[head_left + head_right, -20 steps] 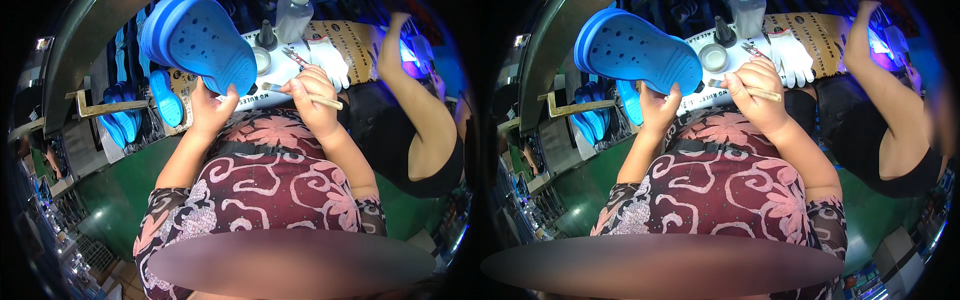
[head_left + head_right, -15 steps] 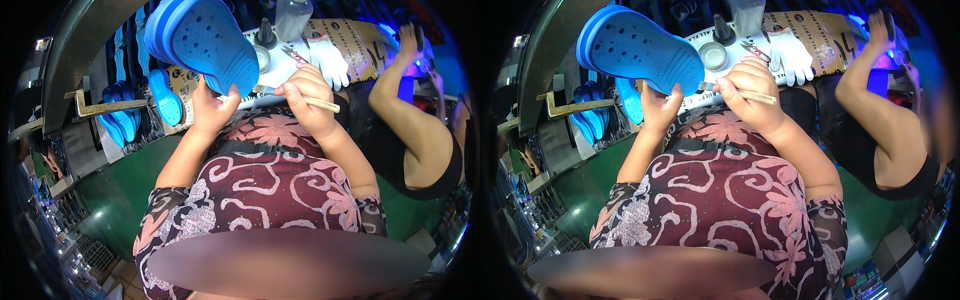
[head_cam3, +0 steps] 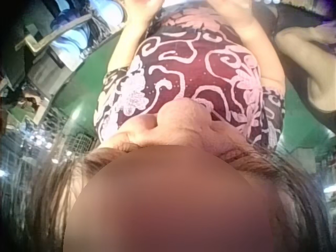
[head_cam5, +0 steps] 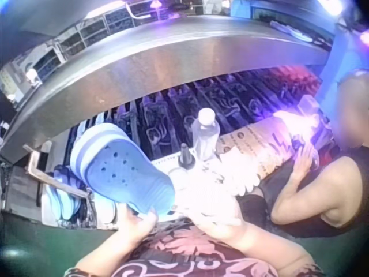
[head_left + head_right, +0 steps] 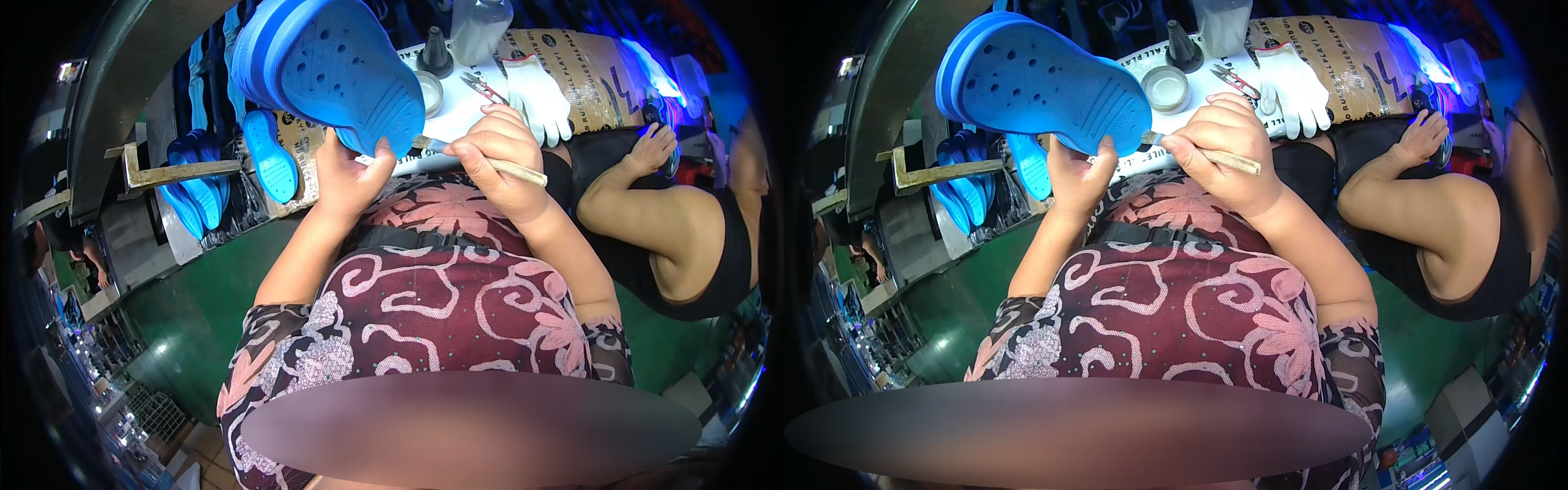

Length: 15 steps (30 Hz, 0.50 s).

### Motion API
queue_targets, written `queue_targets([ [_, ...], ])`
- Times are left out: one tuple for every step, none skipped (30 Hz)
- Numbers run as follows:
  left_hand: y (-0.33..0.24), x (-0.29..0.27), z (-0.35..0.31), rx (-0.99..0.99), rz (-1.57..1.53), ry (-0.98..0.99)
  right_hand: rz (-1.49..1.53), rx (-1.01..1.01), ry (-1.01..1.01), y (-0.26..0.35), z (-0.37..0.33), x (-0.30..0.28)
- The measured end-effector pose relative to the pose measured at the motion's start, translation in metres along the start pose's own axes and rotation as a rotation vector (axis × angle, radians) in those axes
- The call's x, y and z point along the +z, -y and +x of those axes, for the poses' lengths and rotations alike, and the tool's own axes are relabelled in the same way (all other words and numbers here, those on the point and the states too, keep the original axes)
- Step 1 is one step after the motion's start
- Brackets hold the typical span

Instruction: The person paints the edges of blue shoe soles using a small brush dipped in a container of liquid, handling the soles one by one and placing them on a conveyor belt.

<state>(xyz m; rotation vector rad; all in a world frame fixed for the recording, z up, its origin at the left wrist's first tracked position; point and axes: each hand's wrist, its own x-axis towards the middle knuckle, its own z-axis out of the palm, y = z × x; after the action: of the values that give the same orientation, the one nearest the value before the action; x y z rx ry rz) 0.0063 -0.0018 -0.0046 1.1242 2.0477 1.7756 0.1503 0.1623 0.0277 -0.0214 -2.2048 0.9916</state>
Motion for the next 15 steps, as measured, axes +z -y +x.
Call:
queue_targets([
  [-0.0003, 0.001, 0.0009, 0.027, -0.007, -0.019, -0.018, 0.005, 0.016, -0.0009, -0.0017, -0.0002],
  [-0.0012, 0.0022, 0.0008, 0.051, -0.012, -0.041, -0.033, 0.01, 0.034, -0.0016, -0.0031, 0.0],
  [-0.0018, 0.0034, 0.0008, 0.075, -0.017, -0.063, -0.022, 0.029, 0.023, -0.0013, -0.0043, -0.001],
  [-0.0017, 0.0048, 0.0011, 0.099, -0.022, -0.089, -0.011, 0.048, 0.013, -0.0004, -0.0054, -0.0028],
  [-0.0011, 0.0064, 0.0017, 0.123, -0.029, -0.112, -0.002, 0.069, 0.0, 0.0004, -0.0062, -0.0035],
  [-0.0004, 0.0072, 0.0019, 0.147, -0.036, -0.134, 0.026, 0.072, -0.022, 0.0007, -0.0061, -0.0033],
  [0.0001, 0.0071, 0.0015, 0.158, -0.033, -0.124, 0.055, 0.075, -0.045, 0.0009, -0.0057, -0.003],
  [0.0001, 0.0076, 0.002, 0.171, -0.031, -0.111, 0.081, 0.079, -0.07, 0.001, -0.0053, -0.0035],
  [0.0001, 0.0079, 0.0025, 0.183, -0.029, -0.098, 0.085, 0.061, -0.084, 0.0009, -0.004, -0.0026],
  [0.0006, 0.0071, 0.0032, 0.19, -0.006, -0.066, 0.06, 0.048, -0.087, 0.0015, -0.0018, -0.0008],
  [0.0018, 0.0057, 0.0041, 0.198, 0.017, -0.034, 0.035, 0.033, -0.09, 0.0021, 0.0009, 0.0015],
  [0.0027, 0.0051, 0.0051, 0.207, 0.04, -0.003, 0.01, 0.018, -0.093, 0.0024, 0.0022, 0.0025],
  [0.0022, 0.0058, 0.0069, 0.246, 0.034, -0.006, -0.011, 0.016, -0.082, 0.0022, 0.0013, 0.0024],
  [0.0016, 0.0063, 0.0084, 0.282, 0.029, -0.012, -0.03, 0.014, -0.069, 0.0016, -0.0004, 0.0034],
  [0.001, 0.007, 0.0088, 0.318, 0.025, -0.017, -0.049, 0.012, -0.056, 0.0014, -0.0019, 0.0037],
])
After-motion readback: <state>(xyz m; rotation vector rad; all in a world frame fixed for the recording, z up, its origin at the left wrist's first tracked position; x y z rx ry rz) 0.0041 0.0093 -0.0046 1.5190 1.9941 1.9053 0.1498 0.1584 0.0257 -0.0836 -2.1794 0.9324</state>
